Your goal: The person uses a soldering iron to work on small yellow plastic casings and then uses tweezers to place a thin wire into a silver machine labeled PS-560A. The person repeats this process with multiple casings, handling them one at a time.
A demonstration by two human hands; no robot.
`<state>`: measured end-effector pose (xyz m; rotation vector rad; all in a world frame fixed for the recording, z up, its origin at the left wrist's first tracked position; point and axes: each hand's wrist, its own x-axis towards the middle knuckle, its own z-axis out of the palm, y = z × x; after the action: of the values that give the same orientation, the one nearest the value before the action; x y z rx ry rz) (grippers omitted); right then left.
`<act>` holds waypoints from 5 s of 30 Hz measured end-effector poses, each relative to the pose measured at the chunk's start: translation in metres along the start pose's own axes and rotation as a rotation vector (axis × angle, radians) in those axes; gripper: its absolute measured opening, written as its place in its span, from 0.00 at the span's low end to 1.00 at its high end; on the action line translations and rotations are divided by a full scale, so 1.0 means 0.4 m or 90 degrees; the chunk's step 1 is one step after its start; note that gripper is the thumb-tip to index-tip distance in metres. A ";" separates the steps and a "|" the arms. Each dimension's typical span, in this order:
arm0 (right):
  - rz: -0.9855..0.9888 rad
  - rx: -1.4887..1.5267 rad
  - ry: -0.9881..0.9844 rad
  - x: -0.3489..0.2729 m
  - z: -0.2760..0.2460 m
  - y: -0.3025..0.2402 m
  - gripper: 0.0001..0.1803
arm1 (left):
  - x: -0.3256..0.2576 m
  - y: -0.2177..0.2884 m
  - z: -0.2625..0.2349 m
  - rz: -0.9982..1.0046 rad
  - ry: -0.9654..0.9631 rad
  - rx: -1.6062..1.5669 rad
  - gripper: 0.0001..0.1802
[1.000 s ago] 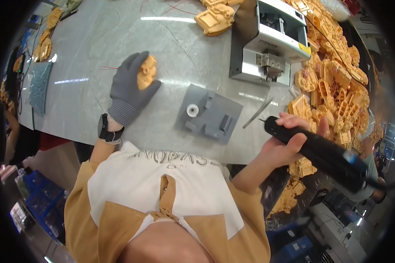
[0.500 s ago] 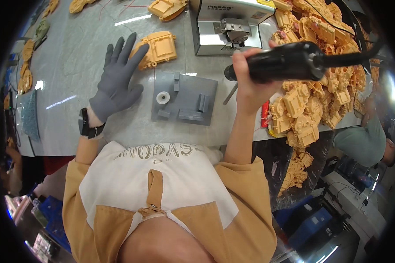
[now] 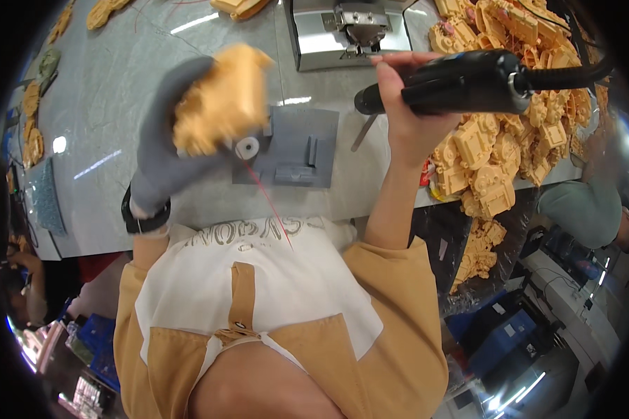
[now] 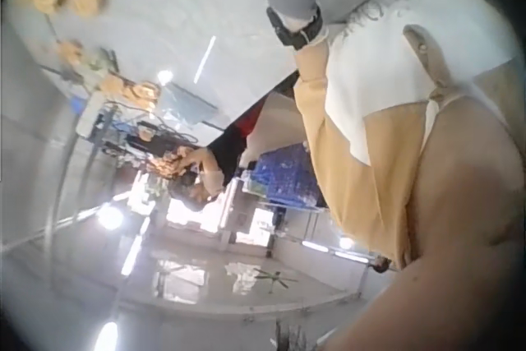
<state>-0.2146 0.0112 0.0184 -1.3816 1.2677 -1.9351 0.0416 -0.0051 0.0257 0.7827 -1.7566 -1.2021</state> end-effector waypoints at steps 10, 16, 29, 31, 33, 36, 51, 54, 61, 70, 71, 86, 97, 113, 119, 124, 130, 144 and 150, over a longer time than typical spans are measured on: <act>-0.153 0.003 -0.014 -0.027 0.003 0.054 0.35 | -0.040 0.017 0.097 0.047 -0.220 0.490 0.38; -0.082 0.100 0.016 -0.028 0.017 0.034 0.39 | -0.025 -0.012 0.139 0.071 -0.176 0.504 0.37; 0.193 0.119 -0.068 -0.004 0.039 -0.103 0.37 | 0.105 -0.018 0.022 0.324 0.019 0.528 0.25; 0.075 0.267 -0.329 -0.005 0.064 -0.159 0.47 | 0.174 0.000 -0.015 0.382 0.050 0.643 0.16; 0.129 0.217 -0.463 -0.019 0.118 -0.238 0.44 | 0.231 0.026 -0.008 0.411 0.017 0.784 0.06; 0.316 0.137 -0.485 -0.045 0.204 -0.259 0.29 | 0.288 0.062 0.013 0.332 0.009 0.764 0.10; 0.228 0.262 -0.304 -0.043 0.100 -0.213 0.49 | 0.299 0.061 0.036 0.436 -0.052 0.689 0.05; 0.110 0.206 -0.185 0.007 0.014 -0.187 0.39 | 0.230 0.076 -0.002 0.404 -0.079 0.775 0.05; 0.120 0.066 0.120 -0.014 0.010 -0.053 0.21 | 0.224 0.028 0.057 0.418 -0.106 0.716 0.07; 0.007 -0.054 0.044 -0.039 0.040 -0.028 0.27 | 0.108 0.113 0.069 0.326 -0.151 0.435 0.27; -0.024 -0.050 0.041 -0.037 0.034 -0.015 0.28 | 0.085 0.128 0.084 0.303 -0.138 0.439 0.30; -0.180 0.185 0.006 0.165 0.109 -0.098 0.28 | -0.056 -0.105 0.099 0.131 0.063 0.332 0.45; -0.050 0.141 -0.088 0.039 0.078 -0.190 0.30 | -0.060 -0.122 0.097 0.041 0.000 0.348 0.47; 0.033 0.059 -0.163 -0.060 0.149 -0.170 0.30 | -0.071 -0.156 0.077 0.055 0.011 0.338 0.49; 0.008 0.118 -0.115 -0.097 0.126 -0.147 0.28 | -0.058 -0.161 0.088 0.071 0.009 0.324 0.46; -0.040 0.214 -0.206 -0.036 0.084 -0.185 0.30 | -0.068 -0.153 0.085 0.071 0.021 0.343 0.45; -0.015 0.184 -0.230 -0.027 0.062 -0.171 0.28 | -0.062 -0.157 0.090 0.064 0.021 0.337 0.44; -0.101 0.013 -0.068 0.184 0.107 -0.061 0.29 | -0.069 -0.140 0.077 0.059 -0.002 0.314 0.46; -0.068 0.180 -0.169 0.030 0.057 -0.193 0.33 | -0.068 -0.144 0.084 0.058 0.004 0.320 0.43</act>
<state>-0.1874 0.0294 0.0927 -1.5196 0.7803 -1.8379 0.0258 0.0119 -0.0425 0.9754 -2.0964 -0.6978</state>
